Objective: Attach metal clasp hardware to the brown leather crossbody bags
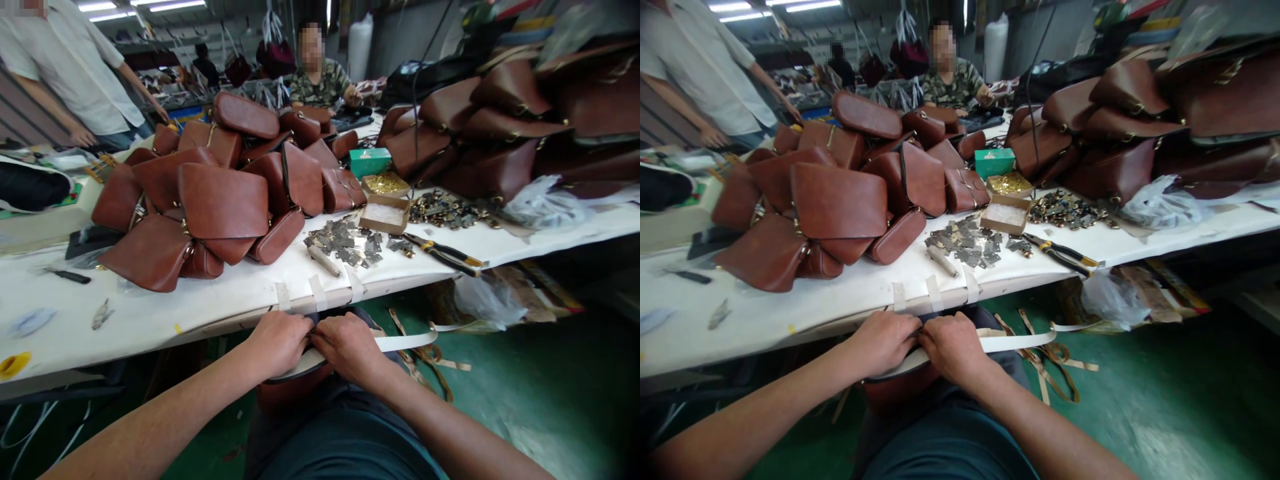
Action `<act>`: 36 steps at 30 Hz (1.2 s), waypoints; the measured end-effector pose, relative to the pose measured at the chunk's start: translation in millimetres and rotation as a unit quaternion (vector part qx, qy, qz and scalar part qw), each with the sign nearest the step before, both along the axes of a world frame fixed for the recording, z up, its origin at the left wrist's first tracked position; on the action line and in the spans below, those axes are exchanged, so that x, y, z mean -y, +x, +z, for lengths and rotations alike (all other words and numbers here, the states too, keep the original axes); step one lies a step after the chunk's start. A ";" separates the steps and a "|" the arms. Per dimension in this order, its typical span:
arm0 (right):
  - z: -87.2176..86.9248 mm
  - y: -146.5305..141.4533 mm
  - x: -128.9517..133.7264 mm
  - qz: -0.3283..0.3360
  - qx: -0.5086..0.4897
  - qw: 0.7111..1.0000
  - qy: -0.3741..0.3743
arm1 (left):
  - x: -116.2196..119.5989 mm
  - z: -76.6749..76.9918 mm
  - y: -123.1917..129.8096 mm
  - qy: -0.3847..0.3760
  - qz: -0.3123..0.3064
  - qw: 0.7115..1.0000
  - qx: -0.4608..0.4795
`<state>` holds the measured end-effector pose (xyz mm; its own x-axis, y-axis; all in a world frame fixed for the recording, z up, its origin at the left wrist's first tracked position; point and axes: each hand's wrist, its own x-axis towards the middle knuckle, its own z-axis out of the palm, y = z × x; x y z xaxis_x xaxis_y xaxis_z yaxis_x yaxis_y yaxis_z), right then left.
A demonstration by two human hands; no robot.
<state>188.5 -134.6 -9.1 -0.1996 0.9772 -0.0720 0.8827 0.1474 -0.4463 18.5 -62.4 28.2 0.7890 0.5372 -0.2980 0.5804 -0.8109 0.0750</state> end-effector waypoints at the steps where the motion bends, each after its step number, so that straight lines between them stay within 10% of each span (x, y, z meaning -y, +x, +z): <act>1: 2.2 0.1 0.2 0.009 0.004 1.000 -0.003 | 1.5 0.0 0.4 -0.002 -0.006 1.000 -0.002; 8: 24.7 22.1 4.1 0.077 -0.072 0.993 -0.055 | 18.0 -2.3 14.6 0.003 -0.069 0.997 -0.031; 12: 35.9 50.1 17.2 0.167 -0.297 0.919 -0.198 | 18.5 -0.4 18.8 0.005 -0.099 0.993 -0.064; 14: 30.3 69.0 25.4 0.110 -0.358 0.902 -0.215 | 14.4 2.4 14.4 0.009 -0.085 0.995 -0.046; 17: 1.3 105.8 33.6 -0.139 -0.354 0.916 -0.131 | 7.3 4.3 1.4 -0.003 -0.044 0.999 -0.004; 21: -53.9 156.7 29.6 -0.399 -0.316 0.861 0.012 | 1.5 -0.7 -15.4 -0.029 -0.001 1.000 0.009; 27: -101.5 186.9 2.0 -0.449 -0.316 0.834 0.052 | 3.2 -3.8 -23.9 -0.063 0.028 0.997 0.038; 36: -114.4 198.9 -1.1 -0.456 -0.286 0.843 0.030 | -1.4 -4.3 -17.8 -0.114 0.031 0.992 0.052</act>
